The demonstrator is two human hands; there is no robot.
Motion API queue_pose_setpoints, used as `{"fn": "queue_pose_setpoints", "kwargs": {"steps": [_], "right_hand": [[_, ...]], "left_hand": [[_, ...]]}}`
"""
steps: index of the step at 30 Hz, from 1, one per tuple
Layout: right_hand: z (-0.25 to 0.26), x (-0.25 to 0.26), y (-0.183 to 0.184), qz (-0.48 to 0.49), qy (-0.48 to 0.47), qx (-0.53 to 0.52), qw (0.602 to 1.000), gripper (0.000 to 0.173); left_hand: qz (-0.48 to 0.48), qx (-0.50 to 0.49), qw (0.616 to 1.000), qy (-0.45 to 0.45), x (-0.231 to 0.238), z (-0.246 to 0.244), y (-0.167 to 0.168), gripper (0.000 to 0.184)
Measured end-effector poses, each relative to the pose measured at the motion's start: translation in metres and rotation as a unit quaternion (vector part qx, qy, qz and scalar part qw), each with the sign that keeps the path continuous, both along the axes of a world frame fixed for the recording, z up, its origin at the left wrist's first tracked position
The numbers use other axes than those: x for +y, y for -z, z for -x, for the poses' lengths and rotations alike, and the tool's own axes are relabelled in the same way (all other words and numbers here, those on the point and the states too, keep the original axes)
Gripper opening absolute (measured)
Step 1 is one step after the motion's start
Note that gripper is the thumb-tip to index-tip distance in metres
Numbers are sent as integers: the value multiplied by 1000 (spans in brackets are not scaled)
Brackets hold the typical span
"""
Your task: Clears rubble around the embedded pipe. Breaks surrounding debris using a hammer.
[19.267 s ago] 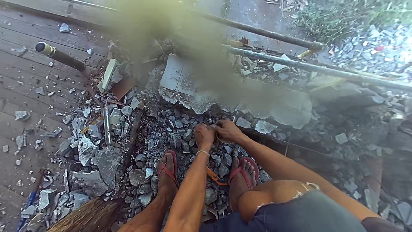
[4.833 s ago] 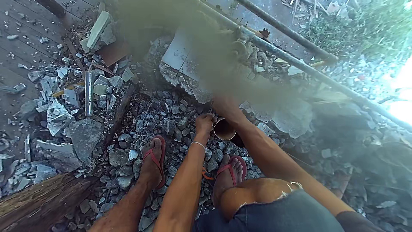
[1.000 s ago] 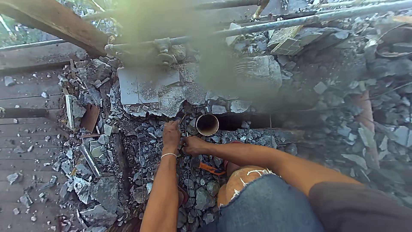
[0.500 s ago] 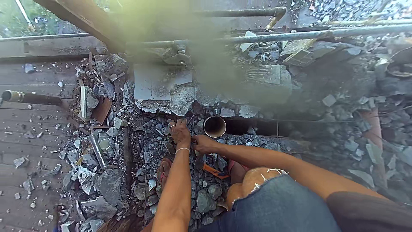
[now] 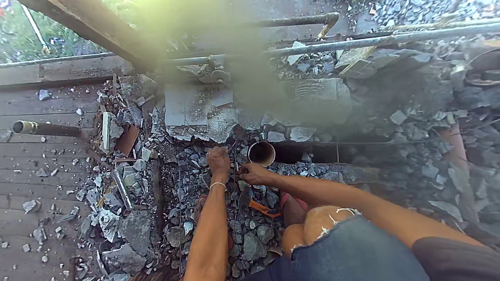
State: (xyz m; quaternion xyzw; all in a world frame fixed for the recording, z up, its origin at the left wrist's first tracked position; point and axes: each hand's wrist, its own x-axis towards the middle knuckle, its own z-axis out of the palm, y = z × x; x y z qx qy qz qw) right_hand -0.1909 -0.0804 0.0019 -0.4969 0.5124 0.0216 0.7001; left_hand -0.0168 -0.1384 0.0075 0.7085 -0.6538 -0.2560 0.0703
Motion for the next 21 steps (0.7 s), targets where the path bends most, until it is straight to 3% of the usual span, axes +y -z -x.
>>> {"fn": "queue_pose_setpoints", "kwargs": {"steps": [5,9,14,19,21], "right_hand": [[4,-2,2,2,-5,18,1000,35],[7,-8,-2,26,-20,27,999,35],[11,-15,-1,25,-28,32,999,34],[8,-22,-21,43,-56,40,997,37],[12,-27,-23,56,-57,48,996,36]], "left_hand": [[-53,43,998,-6,-14,1,-10,19],[-12,36,999,-22,-5,2,6,19],[45,-76,996,4,13,10,12,22],[-44,-204,976,63,23,12,8,50],[-74,-222,970,66,18,20,2,51]]}}
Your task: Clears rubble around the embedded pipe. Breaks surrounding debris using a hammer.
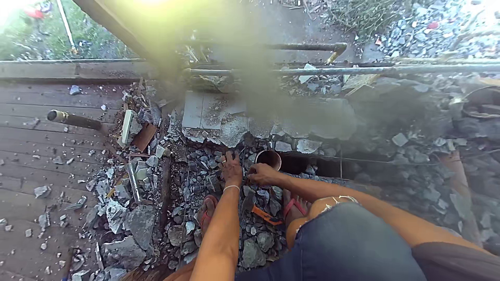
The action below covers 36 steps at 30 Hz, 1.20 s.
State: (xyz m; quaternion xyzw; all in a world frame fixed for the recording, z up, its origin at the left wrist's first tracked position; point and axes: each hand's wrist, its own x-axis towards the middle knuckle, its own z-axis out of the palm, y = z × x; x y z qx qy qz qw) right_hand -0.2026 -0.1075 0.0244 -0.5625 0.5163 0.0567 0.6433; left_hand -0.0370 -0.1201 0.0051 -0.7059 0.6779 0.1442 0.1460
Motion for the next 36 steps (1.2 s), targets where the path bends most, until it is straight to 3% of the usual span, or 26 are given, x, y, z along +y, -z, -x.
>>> {"fn": "queue_pose_setpoints", "kwargs": {"steps": [6,13,23,31,36], "right_hand": [[4,-5,3,-4,50,13,999,35],[3,6,0,-23,78,9,997,34],[38,15,-8,-5,47,39,998,33],[54,16,-5,23,48,57,997,32],[49,24,-5,29,10,57,998,34]], "left_hand": [[-19,-37,999,10,-3,15,-13,44],[-43,-8,995,-91,7,39,-8,60],[-21,11,995,-96,3,29,7,57],[-12,38,993,-114,9,40,-15,44],[-31,42,991,-120,9,37,-10,37]]}}
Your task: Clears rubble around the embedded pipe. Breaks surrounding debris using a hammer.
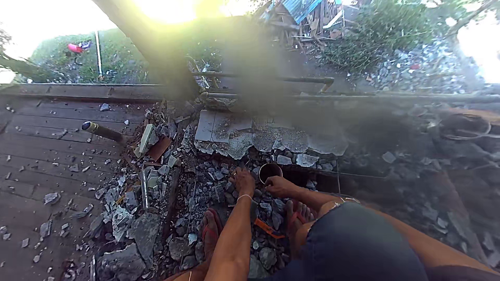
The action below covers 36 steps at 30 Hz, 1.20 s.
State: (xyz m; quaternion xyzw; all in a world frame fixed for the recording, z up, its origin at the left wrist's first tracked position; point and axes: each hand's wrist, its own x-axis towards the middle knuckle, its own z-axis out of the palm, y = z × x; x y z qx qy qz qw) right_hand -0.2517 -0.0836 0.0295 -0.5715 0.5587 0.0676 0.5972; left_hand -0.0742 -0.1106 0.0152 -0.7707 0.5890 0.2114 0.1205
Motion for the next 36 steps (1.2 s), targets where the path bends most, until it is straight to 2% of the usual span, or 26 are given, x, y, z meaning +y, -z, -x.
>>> {"fn": "queue_pose_setpoints", "kwargs": {"steps": [3,9,15,18,20,23,24,26,28,30,32,34,36], "right_hand": [[3,-1,2,7,-8,2,1000,34],[-2,5,1,-21,46,-29,998,34],[-15,-22,-5,-53,185,-72,979,31],[-33,-40,-1,-45,188,-70,979,32],[-47,-46,-6,-86,247,-114,958,32],[-61,-45,-2,-151,375,-217,889,28],[-63,-46,0,-152,391,-225,879,25],[-65,-49,4,-136,386,-203,890,22],[-66,-58,6,-149,381,-189,893,22],[-67,-63,4,-215,420,-189,861,22],[-68,-67,3,-263,461,-192,826,24],[-68,-66,5,-269,479,-186,815,27],[-69,-71,4,-265,498,-184,805,22]], "left_hand": [[20,-2,1000,-20,1,2,1,33],[-2,4,998,-58,-9,14,-17,31],[-69,77,983,-151,-17,32,-37,28],[-71,154,967,-188,-22,24,-51,31],[-68,209,954,-205,-28,21,-64,32],[-78,239,941,-225,-37,22,-66,30],[-80,248,939,-223,-38,20,-64,31],[-87,247,948,-183,-38,10,-66,34],[-83,194,968,-133,-40,0,-72,39],[-2,139,981,-133,-33,-9,-60,39],[59,140,974,-166,-33,-18,-44,35],[49,202,955,-210,-36,-22,-30,33],[20,245,941,-235,-40,-20,-19,28]]}}
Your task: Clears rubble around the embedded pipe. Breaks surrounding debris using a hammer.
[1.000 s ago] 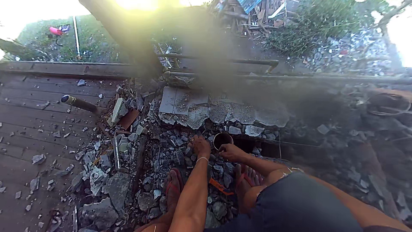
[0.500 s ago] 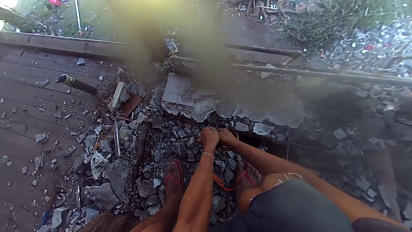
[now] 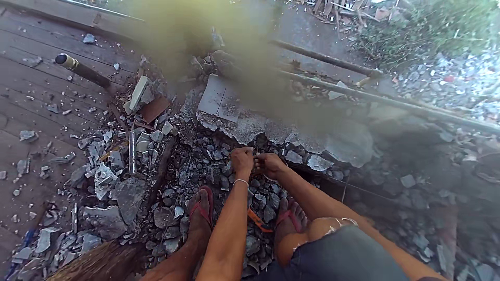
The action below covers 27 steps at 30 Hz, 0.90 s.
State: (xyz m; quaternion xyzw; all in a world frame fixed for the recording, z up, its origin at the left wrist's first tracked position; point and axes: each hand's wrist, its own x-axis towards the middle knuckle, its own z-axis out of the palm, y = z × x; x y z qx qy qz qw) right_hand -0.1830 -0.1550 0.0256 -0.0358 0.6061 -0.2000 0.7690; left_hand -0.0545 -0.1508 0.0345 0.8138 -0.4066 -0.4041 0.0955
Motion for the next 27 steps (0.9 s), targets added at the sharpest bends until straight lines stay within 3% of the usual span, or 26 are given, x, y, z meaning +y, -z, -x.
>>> {"fn": "queue_pose_setpoints", "kwargs": {"steps": [4,7,10,14,17,21,23,25,27], "right_hand": [[-1,-21,-12,-48,90,-51,993,18],[-7,-39,-24,-96,157,-79,980,18],[-24,-59,-26,-93,128,-70,985,25],[-53,-47,-17,-60,84,9,995,26],[-69,-35,-10,-40,50,40,997,25],[-64,-13,-27,-50,-67,-7,996,16],[-55,5,-42,-31,-130,-48,990,21],[-33,12,-52,53,-216,-45,974,27],[-4,2,-51,201,-353,74,911,30]], "left_hand": [[25,19,999,34,8,-4,19,20],[111,55,992,15,26,-3,34,18],[168,97,981,-26,36,5,40,22],[169,139,974,-59,45,10,49,38],[136,159,977,-29,57,-8,46,49],[120,48,992,-2,58,-42,10,24],[41,8,999,22,44,-57,-11,28],[-1,6,998,63,25,-58,-24,30],[3,17,993,113,12,-48,-29,32]]}}
